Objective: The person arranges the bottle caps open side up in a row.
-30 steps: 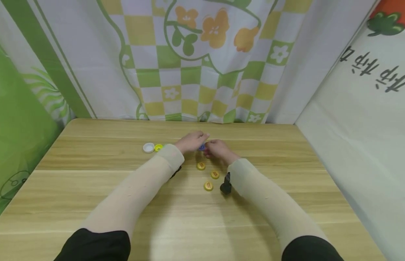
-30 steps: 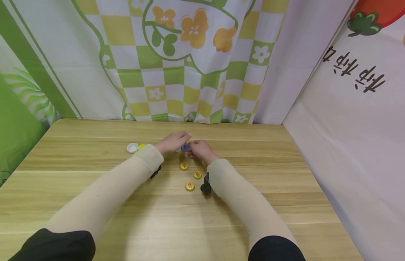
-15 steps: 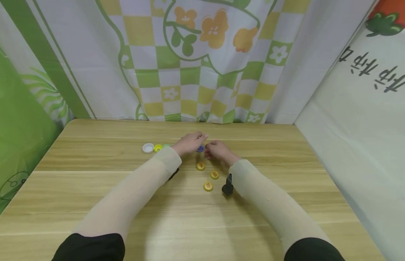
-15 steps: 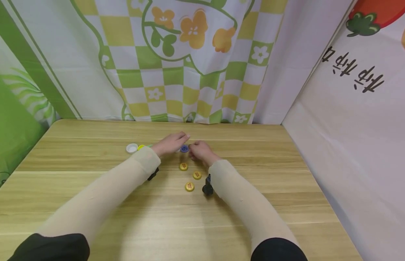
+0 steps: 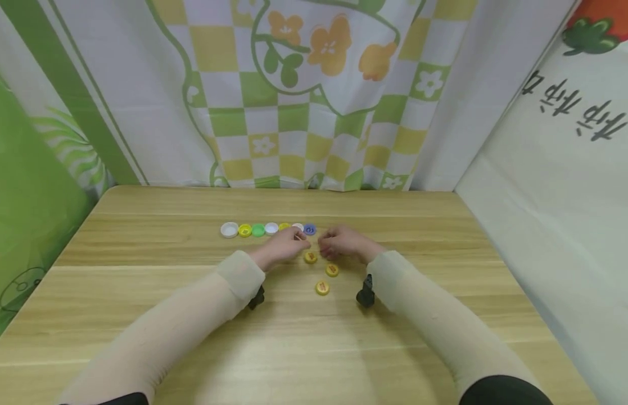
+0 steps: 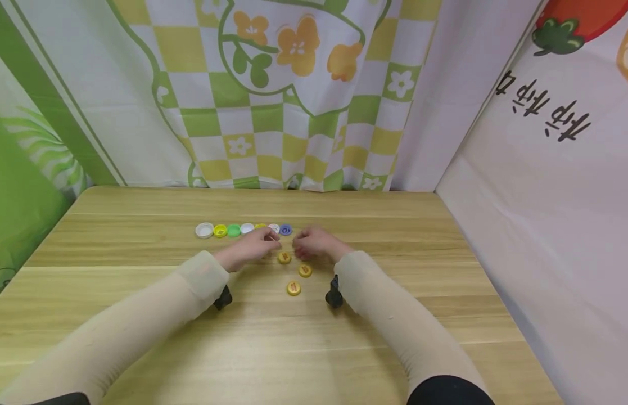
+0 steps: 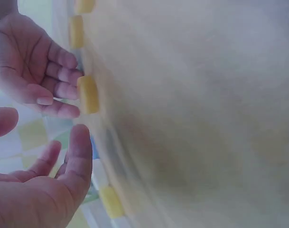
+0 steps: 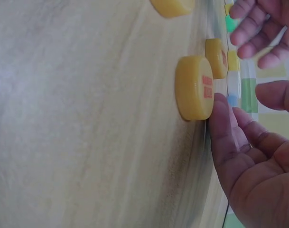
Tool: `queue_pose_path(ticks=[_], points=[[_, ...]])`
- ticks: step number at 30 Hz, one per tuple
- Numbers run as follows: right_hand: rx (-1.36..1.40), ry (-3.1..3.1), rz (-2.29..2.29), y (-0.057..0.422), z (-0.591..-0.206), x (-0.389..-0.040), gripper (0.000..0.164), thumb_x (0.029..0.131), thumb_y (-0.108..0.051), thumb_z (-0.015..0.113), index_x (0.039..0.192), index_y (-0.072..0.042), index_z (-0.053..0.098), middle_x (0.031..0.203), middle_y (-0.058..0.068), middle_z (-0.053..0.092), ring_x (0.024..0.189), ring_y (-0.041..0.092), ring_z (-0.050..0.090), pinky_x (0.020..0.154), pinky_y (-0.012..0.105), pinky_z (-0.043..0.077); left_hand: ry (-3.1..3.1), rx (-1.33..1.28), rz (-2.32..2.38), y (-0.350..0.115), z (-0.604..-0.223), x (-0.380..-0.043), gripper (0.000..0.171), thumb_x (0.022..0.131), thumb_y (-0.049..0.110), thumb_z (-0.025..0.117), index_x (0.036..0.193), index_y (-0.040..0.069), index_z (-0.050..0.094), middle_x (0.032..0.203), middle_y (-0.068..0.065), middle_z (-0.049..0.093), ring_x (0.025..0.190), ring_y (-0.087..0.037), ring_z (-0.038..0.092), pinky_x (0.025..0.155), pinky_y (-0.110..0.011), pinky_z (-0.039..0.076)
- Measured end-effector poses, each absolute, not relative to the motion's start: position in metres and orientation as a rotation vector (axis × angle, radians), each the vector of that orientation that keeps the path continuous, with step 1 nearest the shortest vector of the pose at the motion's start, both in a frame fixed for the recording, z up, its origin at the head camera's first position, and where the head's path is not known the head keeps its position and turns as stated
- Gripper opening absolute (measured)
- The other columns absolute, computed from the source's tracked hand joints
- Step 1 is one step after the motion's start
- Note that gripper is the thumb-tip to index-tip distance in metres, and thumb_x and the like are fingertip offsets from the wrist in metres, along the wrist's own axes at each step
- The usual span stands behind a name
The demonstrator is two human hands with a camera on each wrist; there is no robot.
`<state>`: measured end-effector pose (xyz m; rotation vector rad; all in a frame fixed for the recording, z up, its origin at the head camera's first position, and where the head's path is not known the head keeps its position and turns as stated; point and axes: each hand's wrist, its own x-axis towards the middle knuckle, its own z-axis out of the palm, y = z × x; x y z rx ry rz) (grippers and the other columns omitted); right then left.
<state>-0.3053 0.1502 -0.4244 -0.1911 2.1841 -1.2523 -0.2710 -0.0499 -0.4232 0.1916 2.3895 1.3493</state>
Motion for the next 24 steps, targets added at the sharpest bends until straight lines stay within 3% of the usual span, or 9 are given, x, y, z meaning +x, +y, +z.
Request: queue_pose_path(ticks=[4, 11, 18, 24], points=[[-0.217, 2.185, -1.222, 0.151, -0.426, -0.304, 0.041, 0.098, -0.008, 0.062, 0.134, 0.011, 0.056, 0.112, 0.018, 0.070, 0.097, 0.023, 0.069, 0.089, 0.035, 0.058, 2.291, 0.084, 1.435, -0.052, -0.431, -0.265, 0.038, 0.098, 0.015, 0.063, 0.130, -0.004, 0.057, 0.112, -0.015, 0.064, 0.096, -0.022, 0.061, 0.085, -0.033, 0.056], [-0.244, 2.218, -1.149, 0.152, -0.427, -0.303, 0.044, 0.091, -0.007, 0.070, 0.133, 0.006, 0.061, 0.122, 0.016, 0.066, 0.100, 0.024, 0.068, 0.094, 0.037, 0.055, 2.193, 0.069, 1.513, -0.051, -0.436, -0.257, 0.054, 0.090, 0.004, 0.067, 0.137, -0.012, 0.047, 0.120, -0.022, 0.060, 0.099, -0.032, 0.068, 0.089, -0.036, 0.059], [-0.385, 2.282, -1.037, 0.146, -0.423, -0.300, 0.047, 0.086, -0.001, 0.074, 0.131, 0.007, 0.063, 0.109, 0.012, 0.072, 0.095, 0.019, 0.066, 0.088, 0.031, 0.055, 2.232, 0.075, 1.480, -0.047, -0.439, -0.258, 0.051, 0.088, 0.001, 0.072, 0.134, -0.011, 0.052, 0.118, -0.020, 0.059, 0.092, -0.029, 0.070, 0.085, -0.033, 0.060], [-0.419, 2.335, -0.936, 0.134, -0.421, -0.298, 0.046, 0.083, -0.002, 0.077, 0.127, 0.005, 0.063, 0.101, 0.008, 0.068, 0.085, 0.016, 0.060, 0.077, 0.026, 0.052, 2.274, 0.100, 1.445, -0.047, -0.441, -0.262, 0.051, 0.086, 0.000, 0.073, 0.133, -0.010, 0.054, 0.125, -0.021, 0.058, 0.093, -0.027, 0.069, 0.088, -0.033, 0.058]])
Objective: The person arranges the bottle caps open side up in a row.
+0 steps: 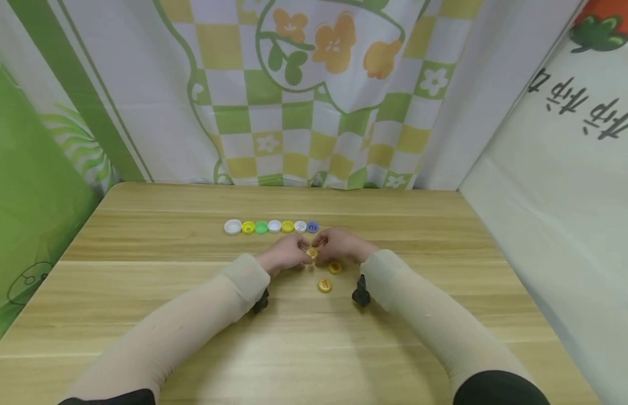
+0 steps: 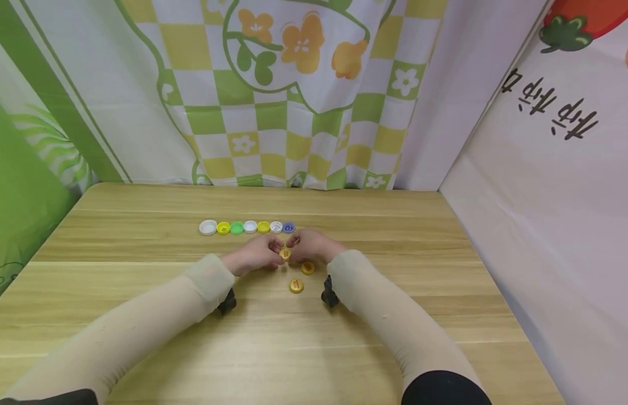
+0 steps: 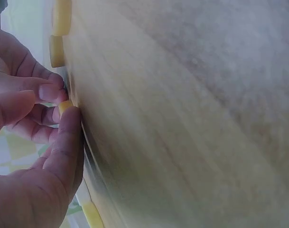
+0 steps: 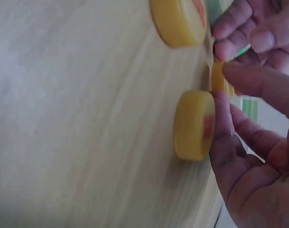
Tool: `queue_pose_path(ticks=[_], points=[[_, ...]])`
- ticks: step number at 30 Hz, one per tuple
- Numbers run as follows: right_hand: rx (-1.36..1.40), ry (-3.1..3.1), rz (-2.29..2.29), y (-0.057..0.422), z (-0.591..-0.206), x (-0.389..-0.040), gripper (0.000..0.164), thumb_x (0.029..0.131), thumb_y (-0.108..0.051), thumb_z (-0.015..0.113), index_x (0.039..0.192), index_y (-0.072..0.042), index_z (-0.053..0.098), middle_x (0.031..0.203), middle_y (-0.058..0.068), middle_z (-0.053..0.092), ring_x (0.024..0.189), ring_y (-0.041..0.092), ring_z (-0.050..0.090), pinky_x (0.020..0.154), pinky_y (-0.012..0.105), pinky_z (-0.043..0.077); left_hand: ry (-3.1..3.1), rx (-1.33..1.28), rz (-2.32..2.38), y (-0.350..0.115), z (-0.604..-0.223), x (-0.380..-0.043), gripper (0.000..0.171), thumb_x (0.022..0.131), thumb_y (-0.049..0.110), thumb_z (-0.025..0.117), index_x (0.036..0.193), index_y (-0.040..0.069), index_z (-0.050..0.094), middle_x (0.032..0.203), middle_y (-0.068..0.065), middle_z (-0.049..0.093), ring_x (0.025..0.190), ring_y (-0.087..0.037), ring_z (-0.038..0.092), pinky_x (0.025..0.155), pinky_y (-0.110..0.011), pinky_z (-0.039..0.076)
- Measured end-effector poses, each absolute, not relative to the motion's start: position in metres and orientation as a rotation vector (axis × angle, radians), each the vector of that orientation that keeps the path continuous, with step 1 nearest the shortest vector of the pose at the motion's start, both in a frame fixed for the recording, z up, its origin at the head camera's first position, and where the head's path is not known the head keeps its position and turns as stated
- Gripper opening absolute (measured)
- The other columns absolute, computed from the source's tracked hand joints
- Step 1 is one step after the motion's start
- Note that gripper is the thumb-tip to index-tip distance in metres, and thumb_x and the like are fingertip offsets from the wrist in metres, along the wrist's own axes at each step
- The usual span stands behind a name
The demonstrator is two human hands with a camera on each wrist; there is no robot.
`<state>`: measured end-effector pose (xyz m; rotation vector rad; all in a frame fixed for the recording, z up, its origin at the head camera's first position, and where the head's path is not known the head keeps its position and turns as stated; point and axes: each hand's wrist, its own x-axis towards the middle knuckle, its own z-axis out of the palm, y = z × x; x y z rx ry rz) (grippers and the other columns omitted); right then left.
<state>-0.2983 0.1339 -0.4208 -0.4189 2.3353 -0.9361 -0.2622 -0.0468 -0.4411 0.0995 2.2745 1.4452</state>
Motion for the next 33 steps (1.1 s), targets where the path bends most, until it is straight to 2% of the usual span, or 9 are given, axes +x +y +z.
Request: queue_pose_path(ticks=[6, 13, 21, 28, 33], points=[[-0.420, 2.445, -0.800, 0.127, -0.424, -0.299, 0.037, 0.083, -0.008, 0.081, 0.116, -0.002, 0.068, 0.087, 0.002, 0.063, 0.076, 0.013, 0.056, 0.067, 0.023, 0.047, 2.239, 0.075, 1.488, -0.045, -0.441, -0.263, 0.049, 0.088, -0.003, 0.071, 0.133, -0.010, 0.055, 0.122, -0.019, 0.057, 0.089, -0.022, 0.065, 0.085, -0.030, 0.059], [-0.440, 2.474, -0.750, 0.124, -0.422, -0.296, 0.021, 0.085, -0.006, 0.079, 0.102, -0.004, 0.067, 0.078, -0.001, 0.056, 0.069, 0.011, 0.051, 0.060, 0.021, 0.041, 2.260, 0.069, 1.500, -0.043, -0.441, -0.262, 0.041, 0.090, -0.002, 0.070, 0.128, -0.011, 0.058, 0.114, -0.016, 0.060, 0.083, -0.018, 0.062, 0.081, -0.027, 0.058], [-0.424, 2.437, -0.806, 0.126, -0.424, -0.294, 0.018, 0.087, -0.006, 0.078, 0.101, -0.004, 0.067, 0.079, 0.001, 0.058, 0.067, 0.011, 0.052, 0.058, 0.021, 0.043, 2.216, 0.025, 1.535, -0.046, -0.446, -0.264, 0.039, 0.091, 0.000, 0.069, 0.128, -0.011, 0.060, 0.126, -0.022, 0.064, 0.095, -0.025, 0.067, 0.086, -0.031, 0.059], [-0.433, 2.396, -0.876, 0.131, -0.424, -0.296, 0.022, 0.084, -0.006, 0.078, 0.103, -0.004, 0.067, 0.084, 0.002, 0.062, 0.072, 0.013, 0.055, 0.063, 0.023, 0.046, 2.187, 0.008, 1.548, -0.047, -0.442, -0.263, 0.038, 0.093, -0.001, 0.065, 0.129, -0.010, 0.060, 0.127, -0.022, 0.064, 0.093, -0.024, 0.067, 0.083, -0.032, 0.060], [-0.353, 2.307, -1.000, 0.138, -0.426, -0.300, 0.025, 0.085, -0.006, 0.077, 0.108, -0.003, 0.066, 0.091, 0.005, 0.064, 0.080, 0.015, 0.059, 0.069, 0.025, 0.050, 2.182, -0.001, 1.567, -0.046, -0.441, -0.265, 0.038, 0.093, -0.001, 0.065, 0.130, -0.008, 0.060, 0.125, -0.020, 0.064, 0.091, -0.021, 0.065, 0.080, -0.029, 0.059]])
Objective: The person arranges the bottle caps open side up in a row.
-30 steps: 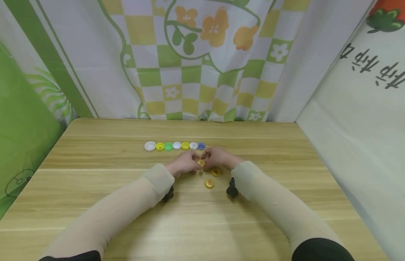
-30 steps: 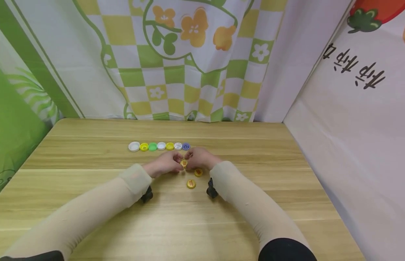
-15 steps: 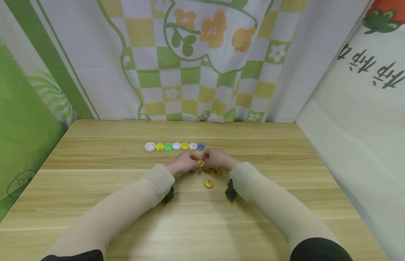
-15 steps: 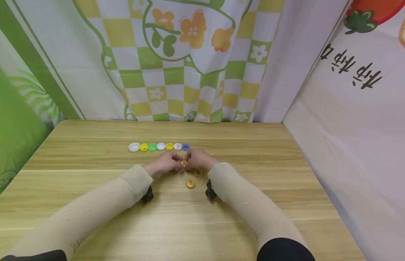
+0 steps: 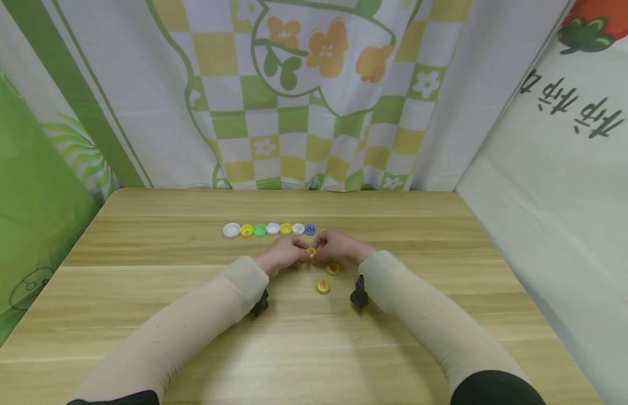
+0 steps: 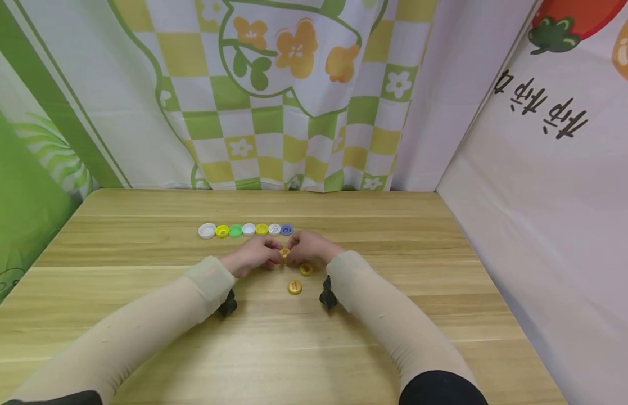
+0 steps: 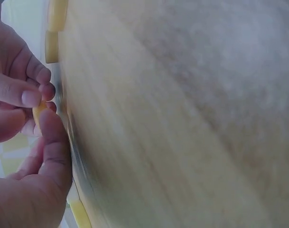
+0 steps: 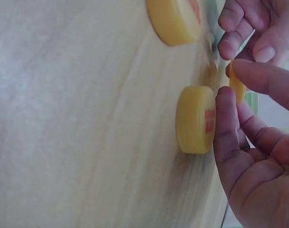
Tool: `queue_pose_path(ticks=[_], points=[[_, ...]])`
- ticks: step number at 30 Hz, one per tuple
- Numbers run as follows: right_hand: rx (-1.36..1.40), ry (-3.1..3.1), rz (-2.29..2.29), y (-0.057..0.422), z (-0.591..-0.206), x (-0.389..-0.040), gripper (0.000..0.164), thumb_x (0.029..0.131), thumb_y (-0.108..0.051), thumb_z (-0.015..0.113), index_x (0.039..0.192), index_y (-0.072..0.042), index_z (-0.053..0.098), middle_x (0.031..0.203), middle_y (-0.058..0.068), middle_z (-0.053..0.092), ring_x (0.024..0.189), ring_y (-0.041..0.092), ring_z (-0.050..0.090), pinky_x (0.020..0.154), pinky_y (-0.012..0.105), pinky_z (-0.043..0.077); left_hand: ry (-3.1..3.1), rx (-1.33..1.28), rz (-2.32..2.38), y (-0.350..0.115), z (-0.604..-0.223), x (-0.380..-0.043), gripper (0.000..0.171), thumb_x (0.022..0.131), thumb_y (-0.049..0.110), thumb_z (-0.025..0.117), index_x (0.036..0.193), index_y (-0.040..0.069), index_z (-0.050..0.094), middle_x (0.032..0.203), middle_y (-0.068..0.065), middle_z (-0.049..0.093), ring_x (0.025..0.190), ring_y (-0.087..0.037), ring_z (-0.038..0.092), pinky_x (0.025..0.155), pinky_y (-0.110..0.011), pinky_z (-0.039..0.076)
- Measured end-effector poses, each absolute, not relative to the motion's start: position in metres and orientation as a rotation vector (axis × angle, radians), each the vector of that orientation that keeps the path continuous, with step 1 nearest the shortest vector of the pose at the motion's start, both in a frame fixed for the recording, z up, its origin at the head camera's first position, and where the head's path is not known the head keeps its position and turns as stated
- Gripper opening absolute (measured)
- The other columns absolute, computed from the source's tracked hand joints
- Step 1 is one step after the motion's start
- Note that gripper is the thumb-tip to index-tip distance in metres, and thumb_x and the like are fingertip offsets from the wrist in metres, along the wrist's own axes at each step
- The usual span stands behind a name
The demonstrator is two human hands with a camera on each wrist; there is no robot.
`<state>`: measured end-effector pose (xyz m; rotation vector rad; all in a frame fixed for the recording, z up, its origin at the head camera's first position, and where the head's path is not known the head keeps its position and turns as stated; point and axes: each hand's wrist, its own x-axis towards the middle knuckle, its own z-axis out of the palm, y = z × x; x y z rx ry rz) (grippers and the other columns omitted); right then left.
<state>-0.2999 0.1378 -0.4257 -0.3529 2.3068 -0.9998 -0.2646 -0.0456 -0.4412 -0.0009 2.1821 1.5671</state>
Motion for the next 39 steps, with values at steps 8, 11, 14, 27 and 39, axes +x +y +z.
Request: queue_pose_path(ticks=[8, 11, 14, 27, 39], points=[[-0.315, 2.111, -1.251, 0.146, -0.429, -0.307, 0.020, 0.096, -0.002, 0.065, 0.114, 0.006, 0.064, 0.098, 0.007, 0.064, 0.084, 0.016, 0.061, 0.076, 0.025, 0.054, 2.238, 0.026, 1.643, -0.047, -0.444, -0.270, 0.032, 0.099, 0.000, 0.061, 0.131, -0.005, 0.062, 0.117, -0.017, 0.065, 0.086, -0.021, 0.065, 0.076, -0.029, 0.059], [-0.293, 2.066, -1.305, 0.147, -0.427, -0.308, 0.022, 0.100, -0.003, 0.061, 0.119, 0.007, 0.063, 0.099, 0.007, 0.064, 0.084, 0.014, 0.059, 0.075, 0.024, 0.053, 2.263, 0.036, 1.660, -0.048, -0.443, -0.271, 0.030, 0.100, 0.002, 0.060, 0.129, -0.005, 0.063, 0.120, -0.018, 0.066, 0.087, -0.022, 0.065, 0.077, -0.031, 0.059], [-0.248, 2.029, -1.350, 0.146, -0.426, -0.308, 0.024, 0.104, -0.006, 0.059, 0.124, 0.007, 0.061, 0.103, 0.009, 0.065, 0.090, 0.014, 0.061, 0.079, 0.025, 0.055, 2.279, 0.038, 1.683, -0.048, -0.441, -0.273, 0.028, 0.100, 0.002, 0.060, 0.127, -0.006, 0.064, 0.120, -0.018, 0.067, 0.089, -0.022, 0.065, 0.078, -0.031, 0.059], [-0.161, 1.971, -1.507, 0.142, -0.427, -0.311, 0.023, 0.110, -0.010, 0.048, 0.123, 0.008, 0.055, 0.107, 0.012, 0.063, 0.092, 0.015, 0.063, 0.083, 0.025, 0.057, 2.219, -0.057, 1.839, -0.045, -0.435, -0.280, 0.021, 0.105, 0.007, 0.057, 0.121, -0.005, 0.062, 0.122, -0.021, 0.065, 0.106, -0.032, 0.068, 0.091, -0.038, 0.059], [-0.070, 2.106, -1.652, 0.142, -0.429, -0.311, 0.025, 0.103, 0.001, 0.056, 0.127, 0.009, 0.055, 0.110, 0.015, 0.061, 0.096, 0.022, 0.064, 0.087, 0.030, 0.058, 2.197, -0.047, 1.828, -0.039, -0.429, -0.281, 0.036, 0.109, 0.015, 0.051, 0.135, -0.008, 0.057, 0.130, -0.023, 0.062, 0.116, -0.034, 0.064, 0.097, -0.038, 0.056]])
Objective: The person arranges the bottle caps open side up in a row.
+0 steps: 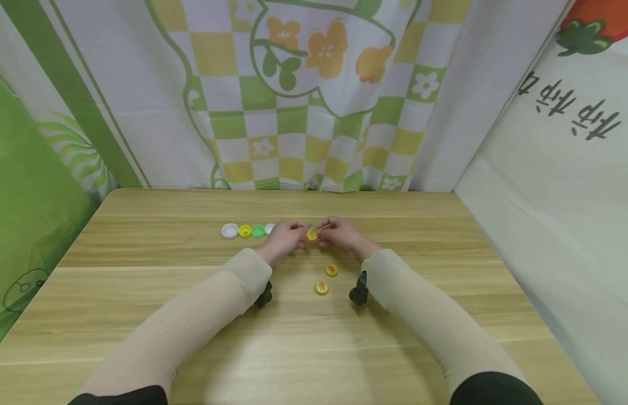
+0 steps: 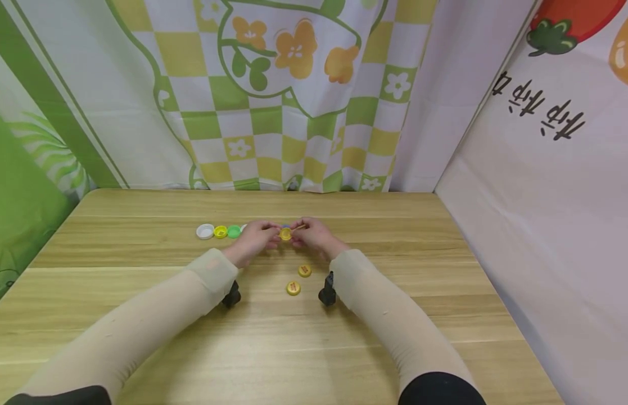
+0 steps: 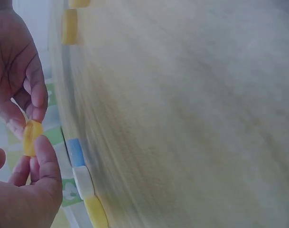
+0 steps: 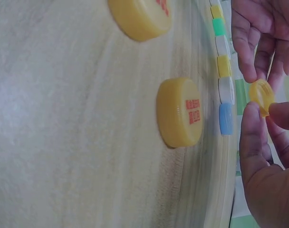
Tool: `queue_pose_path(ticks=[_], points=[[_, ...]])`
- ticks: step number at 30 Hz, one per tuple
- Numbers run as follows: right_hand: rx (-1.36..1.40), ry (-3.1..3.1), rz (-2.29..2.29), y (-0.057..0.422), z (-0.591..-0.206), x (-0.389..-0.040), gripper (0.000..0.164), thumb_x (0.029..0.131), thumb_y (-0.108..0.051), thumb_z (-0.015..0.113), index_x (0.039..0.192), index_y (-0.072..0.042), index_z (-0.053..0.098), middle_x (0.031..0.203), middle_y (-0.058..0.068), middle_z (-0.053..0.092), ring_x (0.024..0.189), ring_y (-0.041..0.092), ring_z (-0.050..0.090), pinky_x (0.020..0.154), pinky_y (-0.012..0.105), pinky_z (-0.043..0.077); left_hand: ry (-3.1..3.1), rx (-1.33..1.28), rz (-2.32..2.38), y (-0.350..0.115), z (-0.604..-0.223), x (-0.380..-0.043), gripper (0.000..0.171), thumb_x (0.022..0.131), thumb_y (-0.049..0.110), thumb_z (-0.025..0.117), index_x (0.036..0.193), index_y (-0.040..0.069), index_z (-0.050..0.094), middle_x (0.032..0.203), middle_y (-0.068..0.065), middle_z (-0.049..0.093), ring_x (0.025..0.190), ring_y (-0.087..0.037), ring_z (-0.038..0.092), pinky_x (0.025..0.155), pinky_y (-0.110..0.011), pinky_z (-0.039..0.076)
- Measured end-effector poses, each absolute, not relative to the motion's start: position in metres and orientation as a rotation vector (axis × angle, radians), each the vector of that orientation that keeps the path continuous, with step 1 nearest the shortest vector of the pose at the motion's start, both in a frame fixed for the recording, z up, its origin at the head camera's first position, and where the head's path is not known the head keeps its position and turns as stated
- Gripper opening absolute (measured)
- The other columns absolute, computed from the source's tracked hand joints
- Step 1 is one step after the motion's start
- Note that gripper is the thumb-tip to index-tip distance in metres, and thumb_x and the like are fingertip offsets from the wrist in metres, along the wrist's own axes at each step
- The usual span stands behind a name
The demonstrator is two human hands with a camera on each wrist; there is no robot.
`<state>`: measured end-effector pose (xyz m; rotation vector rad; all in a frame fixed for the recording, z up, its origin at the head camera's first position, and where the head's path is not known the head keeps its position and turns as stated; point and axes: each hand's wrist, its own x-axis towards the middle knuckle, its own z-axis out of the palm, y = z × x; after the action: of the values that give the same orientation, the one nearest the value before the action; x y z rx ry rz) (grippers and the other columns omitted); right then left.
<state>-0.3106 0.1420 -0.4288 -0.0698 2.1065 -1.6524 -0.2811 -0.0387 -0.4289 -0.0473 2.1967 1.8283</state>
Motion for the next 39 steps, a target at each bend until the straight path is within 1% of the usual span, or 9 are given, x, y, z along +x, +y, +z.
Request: queue_pose_path(ticks=[4, 10, 16, 21, 24, 27, 30, 35, 39], points=[[-0.043, 2.102, -1.668, 0.142, -0.428, -0.311, 0.028, 0.104, 0.000, 0.052, 0.130, 0.011, 0.055, 0.110, 0.015, 0.062, 0.093, 0.019, 0.064, 0.084, 0.027, 0.058, 2.216, -0.038, 1.783, -0.037, -0.426, -0.283, 0.040, 0.110, 0.017, 0.049, 0.137, -0.010, 0.055, 0.131, -0.023, 0.060, 0.118, -0.034, 0.062, 0.100, -0.039, 0.055], [0.000, 2.080, -1.729, 0.140, -0.424, -0.311, 0.036, 0.108, -0.005, 0.044, 0.136, 0.016, 0.051, 0.109, 0.015, 0.060, 0.089, 0.014, 0.064, 0.087, 0.026, 0.058, 2.222, -0.051, 1.781, -0.033, -0.419, -0.287, 0.042, 0.109, 0.018, 0.044, 0.136, -0.012, 0.055, 0.129, -0.024, 0.060, 0.118, -0.036, 0.061, 0.103, -0.042, 0.052], [0.064, 2.018, -1.814, 0.138, -0.421, -0.312, 0.037, 0.108, -0.008, 0.039, 0.133, 0.016, 0.052, 0.101, 0.012, 0.059, 0.085, 0.015, 0.065, 0.083, 0.025, 0.059, 2.210, -0.040, 1.775, -0.032, -0.416, -0.296, 0.044, 0.110, 0.023, 0.039, 0.136, -0.010, 0.055, 0.130, -0.022, 0.057, 0.117, -0.034, 0.057, 0.104, -0.043, 0.050], [0.086, 2.006, -1.817, 0.139, -0.421, -0.315, 0.037, 0.110, -0.011, 0.039, 0.133, 0.015, 0.053, 0.102, 0.013, 0.062, 0.087, 0.017, 0.066, 0.087, 0.029, 0.059, 2.251, -0.006, 1.737, -0.031, -0.418, -0.304, 0.047, 0.110, 0.026, 0.039, 0.138, -0.009, 0.054, 0.135, -0.022, 0.056, 0.119, -0.031, 0.055, 0.103, -0.041, 0.051], [0.103, 2.009, -1.817, 0.140, -0.420, -0.316, 0.038, 0.110, -0.012, 0.040, 0.133, 0.015, 0.052, 0.102, 0.013, 0.062, 0.087, 0.017, 0.066, 0.086, 0.028, 0.059, 2.288, 0.009, 1.693, -0.028, -0.418, -0.309, 0.049, 0.110, 0.028, 0.041, 0.141, -0.008, 0.052, 0.139, -0.022, 0.055, 0.125, -0.034, 0.054, 0.106, -0.043, 0.048], [0.126, 2.014, -1.820, 0.141, -0.421, -0.318, 0.038, 0.110, -0.011, 0.040, 0.134, 0.016, 0.051, 0.102, 0.014, 0.063, 0.084, 0.016, 0.066, 0.084, 0.027, 0.059, 2.369, 0.063, 1.581, -0.024, -0.418, -0.313, 0.053, 0.110, 0.031, 0.041, 0.146, -0.006, 0.050, 0.147, -0.024, 0.052, 0.136, -0.038, 0.049, 0.114, -0.046, 0.041], [0.144, 2.034, -1.807, 0.143, -0.423, -0.319, 0.038, 0.109, -0.009, 0.039, 0.136, 0.016, 0.049, 0.102, 0.014, 0.063, 0.081, 0.014, 0.065, 0.081, 0.025, 0.059, 2.477, 0.159, 1.416, -0.019, -0.419, -0.318, 0.054, 0.110, 0.032, 0.039, 0.147, -0.005, 0.050, 0.152, -0.022, 0.049, 0.141, -0.037, 0.044, 0.118, -0.045, 0.035], [0.160, 2.057, -1.781, 0.146, -0.426, -0.321, 0.040, 0.109, -0.009, 0.039, 0.139, 0.016, 0.047, 0.102, 0.014, 0.060, 0.080, 0.014, 0.062, 0.078, 0.023, 0.058, 2.579, 0.298, 1.230, -0.013, -0.422, -0.327, 0.050, 0.110, 0.027, 0.037, 0.142, -0.006, 0.056, 0.143, -0.022, 0.058, 0.129, -0.034, 0.055, 0.112, -0.043, 0.043], [0.160, 2.067, -1.767, 0.147, -0.426, -0.322, 0.041, 0.108, -0.009, 0.039, 0.139, 0.016, 0.047, 0.105, 0.016, 0.061, 0.081, 0.015, 0.063, 0.079, 0.023, 0.059, 2.619, 0.336, 1.178, -0.010, -0.424, -0.332, 0.051, 0.111, 0.029, 0.034, 0.141, -0.005, 0.057, 0.136, -0.021, 0.062, 0.123, -0.033, 0.058, 0.108, -0.042, 0.045]])
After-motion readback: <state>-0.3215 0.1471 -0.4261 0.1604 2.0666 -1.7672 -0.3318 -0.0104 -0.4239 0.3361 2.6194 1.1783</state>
